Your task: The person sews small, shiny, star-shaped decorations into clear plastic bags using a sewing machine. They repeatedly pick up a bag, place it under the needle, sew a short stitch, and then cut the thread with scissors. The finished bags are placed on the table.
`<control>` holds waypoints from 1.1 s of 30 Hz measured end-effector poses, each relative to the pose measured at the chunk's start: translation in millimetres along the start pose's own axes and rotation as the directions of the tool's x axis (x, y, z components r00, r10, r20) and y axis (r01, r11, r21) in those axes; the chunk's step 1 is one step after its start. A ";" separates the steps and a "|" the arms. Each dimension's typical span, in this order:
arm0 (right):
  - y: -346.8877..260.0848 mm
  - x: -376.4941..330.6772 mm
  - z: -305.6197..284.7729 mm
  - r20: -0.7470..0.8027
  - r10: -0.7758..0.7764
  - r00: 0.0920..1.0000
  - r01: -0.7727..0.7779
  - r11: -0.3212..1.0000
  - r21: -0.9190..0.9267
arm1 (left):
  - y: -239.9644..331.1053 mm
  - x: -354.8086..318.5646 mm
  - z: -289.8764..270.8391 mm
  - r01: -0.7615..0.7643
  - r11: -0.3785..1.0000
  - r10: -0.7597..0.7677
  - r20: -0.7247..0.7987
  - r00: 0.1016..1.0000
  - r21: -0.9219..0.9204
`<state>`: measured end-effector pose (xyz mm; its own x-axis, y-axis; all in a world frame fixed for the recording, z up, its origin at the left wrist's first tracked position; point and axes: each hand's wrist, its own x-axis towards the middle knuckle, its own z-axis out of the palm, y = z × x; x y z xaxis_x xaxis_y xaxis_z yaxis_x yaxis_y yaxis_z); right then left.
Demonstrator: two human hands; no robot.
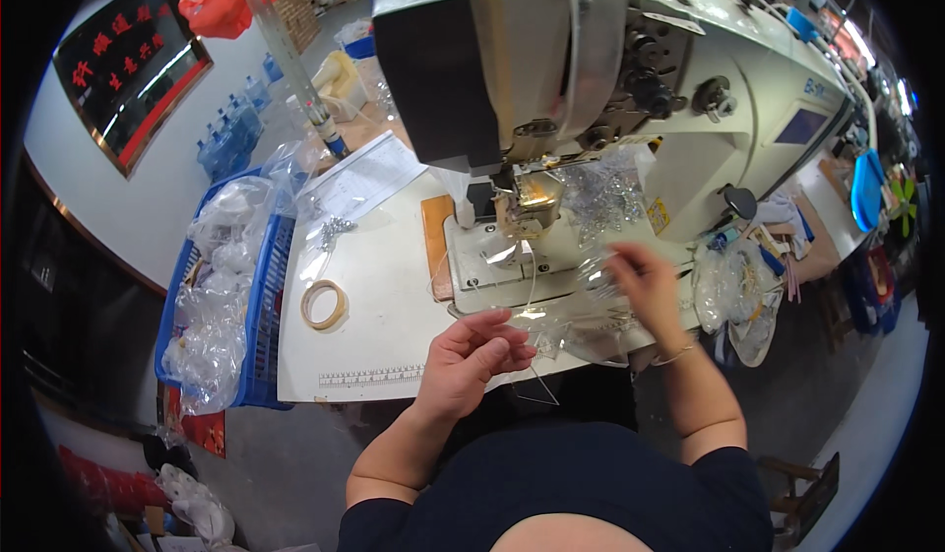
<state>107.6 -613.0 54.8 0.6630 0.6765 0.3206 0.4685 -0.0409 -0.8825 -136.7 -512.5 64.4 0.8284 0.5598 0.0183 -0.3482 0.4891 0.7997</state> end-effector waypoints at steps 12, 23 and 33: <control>-0.2 -33.0 73.6 0.675 0.269 0.687 -0.696 0.512 0.504 | -39.4 16.0 -21.8 -0.059 0.944 0.155 -0.278 0.948 0.324; -14.6 -57.4 102.6 0.578 0.308 0.756 -0.649 0.238 0.722 | -47.8 14.9 -33.8 -0.117 0.771 0.387 -0.316 0.866 0.626; 13.1 -33.4 107.3 0.547 0.227 0.806 -0.473 0.802 0.364 | -6.7 -4.5 -26.4 -0.155 0.582 0.388 -0.105 0.916 0.798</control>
<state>29.0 -557.2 -4.4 0.3209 0.9381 -0.1303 -0.1501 -0.0855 -0.9850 -149.6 -500.6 43.1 0.5777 0.7726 0.2636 0.0192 -0.3357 0.9418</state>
